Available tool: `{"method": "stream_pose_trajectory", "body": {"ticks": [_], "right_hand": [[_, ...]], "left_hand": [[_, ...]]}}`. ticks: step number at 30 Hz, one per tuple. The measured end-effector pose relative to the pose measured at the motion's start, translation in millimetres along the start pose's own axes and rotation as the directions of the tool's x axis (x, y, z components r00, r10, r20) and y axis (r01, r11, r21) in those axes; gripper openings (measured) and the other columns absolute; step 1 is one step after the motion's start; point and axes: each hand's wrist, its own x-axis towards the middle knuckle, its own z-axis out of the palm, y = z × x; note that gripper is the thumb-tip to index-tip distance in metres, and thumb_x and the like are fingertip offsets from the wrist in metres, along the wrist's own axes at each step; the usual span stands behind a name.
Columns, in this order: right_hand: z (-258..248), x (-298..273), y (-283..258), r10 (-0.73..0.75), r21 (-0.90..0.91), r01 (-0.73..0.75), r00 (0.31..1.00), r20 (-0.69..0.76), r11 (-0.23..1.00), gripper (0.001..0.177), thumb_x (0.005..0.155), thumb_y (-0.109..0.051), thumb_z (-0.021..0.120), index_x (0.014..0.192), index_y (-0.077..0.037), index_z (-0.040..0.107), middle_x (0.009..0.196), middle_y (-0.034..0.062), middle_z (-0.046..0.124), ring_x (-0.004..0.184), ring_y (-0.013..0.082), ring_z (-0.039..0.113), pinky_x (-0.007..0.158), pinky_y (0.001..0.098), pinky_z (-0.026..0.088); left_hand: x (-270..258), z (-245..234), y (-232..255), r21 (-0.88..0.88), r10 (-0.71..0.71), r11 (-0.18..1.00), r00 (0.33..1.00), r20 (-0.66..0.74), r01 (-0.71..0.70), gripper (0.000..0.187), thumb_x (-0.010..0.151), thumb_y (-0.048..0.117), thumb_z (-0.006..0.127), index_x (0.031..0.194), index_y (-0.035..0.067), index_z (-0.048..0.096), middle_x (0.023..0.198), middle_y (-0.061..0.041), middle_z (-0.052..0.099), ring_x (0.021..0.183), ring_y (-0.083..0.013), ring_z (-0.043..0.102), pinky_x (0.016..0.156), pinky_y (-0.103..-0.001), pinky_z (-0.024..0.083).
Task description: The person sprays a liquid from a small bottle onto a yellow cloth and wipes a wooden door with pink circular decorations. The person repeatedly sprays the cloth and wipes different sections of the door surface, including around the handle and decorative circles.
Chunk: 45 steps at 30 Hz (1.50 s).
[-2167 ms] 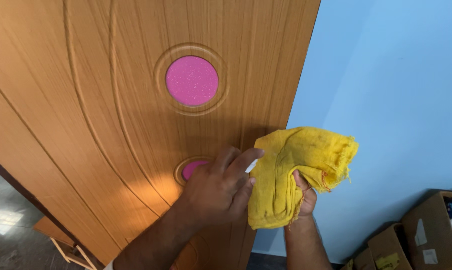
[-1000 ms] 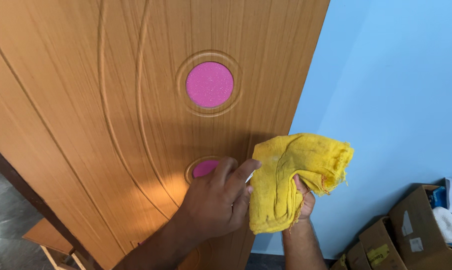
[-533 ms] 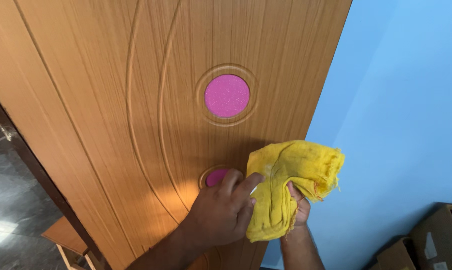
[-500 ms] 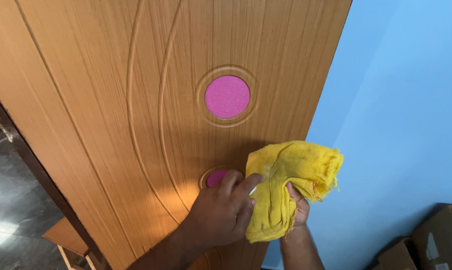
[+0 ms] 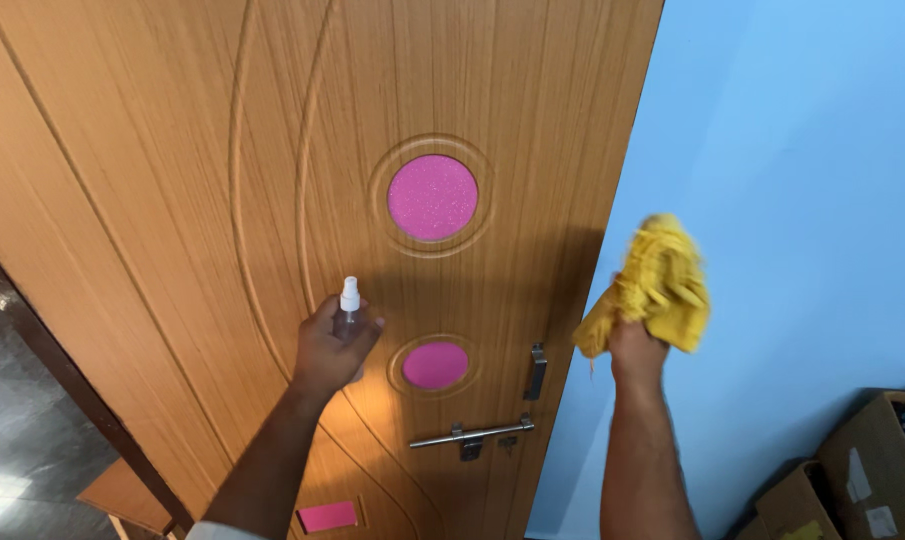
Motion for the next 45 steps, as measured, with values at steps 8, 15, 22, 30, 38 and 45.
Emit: {"method": "stream_pose_trajectory", "body": {"ticks": [8,15,22,30,38,45], "right_hand": [[45.4,8.1,46.8,-0.39,-0.737,0.475,0.869,0.306,0.481,0.073,0.076,0.001,0.072,0.145,-0.006,0.052,0.132,0.0183,0.054,0.125,0.0367,0.051,0.107,0.0454,0.047],[57.0,5.4,64.5,-0.416,-0.765,0.416,0.884,0.213,0.492,0.09,0.073,-0.002,0.073,0.157,-0.004,0.039,0.118,0.0167,0.05,0.111,0.0362,0.049,0.1,0.0479,0.046],[56.6,7.0,67.7,-0.429,-0.756,0.415,0.882,0.196,0.506,0.09,0.073,-0.003,0.073,0.157,-0.002,0.039,0.115,0.0171,0.05,0.108,0.0358,0.049,0.097,0.0478,0.046],[80.2,77.1,28.4,-0.617,-0.741,0.548,0.752,0.233,0.388,0.082,0.085,-0.024,0.072,0.159,-0.007,0.04,0.128,0.0237,0.05,0.116,0.044,0.05,0.1,0.0536,0.047],[196.7,361.2,-149.2,-0.593,-0.786,0.593,0.7,0.397,0.174,0.041,0.092,-0.013,0.077,0.13,-0.004,0.063,0.125,0.021,0.065,0.113,0.0413,0.063,0.096,0.0495,0.054],[159.9,350.2,-139.3,-0.44,-0.741,0.582,0.792,0.424,0.334,0.032,0.095,-0.008,0.073,0.126,-0.006,0.071,0.119,0.0132,0.077,0.109,0.0302,0.075,0.092,0.0424,0.061]], "left_hand": [[8.1,-1.8,-31.8,0.1,0.079,0.992,0.997,-0.023,-0.076,0.031,0.082,0.015,0.082,0.105,0.004,0.065,0.078,0.001,0.066,0.07,-0.0069,0.063,0.066,-0.025,0.054],[3.8,-6.2,-30.3,0.163,0.112,0.981,0.994,-0.016,-0.108,0.027,0.082,0.013,0.082,0.101,0.004,0.066,0.074,-0.001,0.065,0.066,-0.0082,0.062,0.063,-0.026,0.053],[2.9,-4.3,-26.3,0.147,0.106,0.984,0.994,-0.03,-0.101,0.028,0.08,0.014,0.082,0.1,0.005,0.064,0.075,0.0,0.066,0.067,-0.0075,0.063,0.063,-0.025,0.054],[4.5,-7.6,-25.1,0.227,0.164,0.962,0.986,-0.019,-0.155,0.026,0.078,0.015,0.083,0.095,0.006,0.066,0.074,-0.002,0.066,0.063,-0.0099,0.063,0.059,-0.027,0.053],[4.2,-8.2,-39.8,0.162,0.213,0.965,0.977,-0.034,-0.205,0.023,0.078,0.01,0.082,0.094,0.005,0.067,0.076,-0.001,0.067,0.064,-0.0093,0.062,0.058,-0.026,0.052],[-0.9,-13.1,-50.3,0.14,0.248,0.96,0.968,-0.029,-0.242,0.024,0.078,0.008,0.081,0.097,0.003,0.067,0.081,-0.003,0.07,0.071,-0.0092,0.066,0.063,-0.025,0.055]]}}
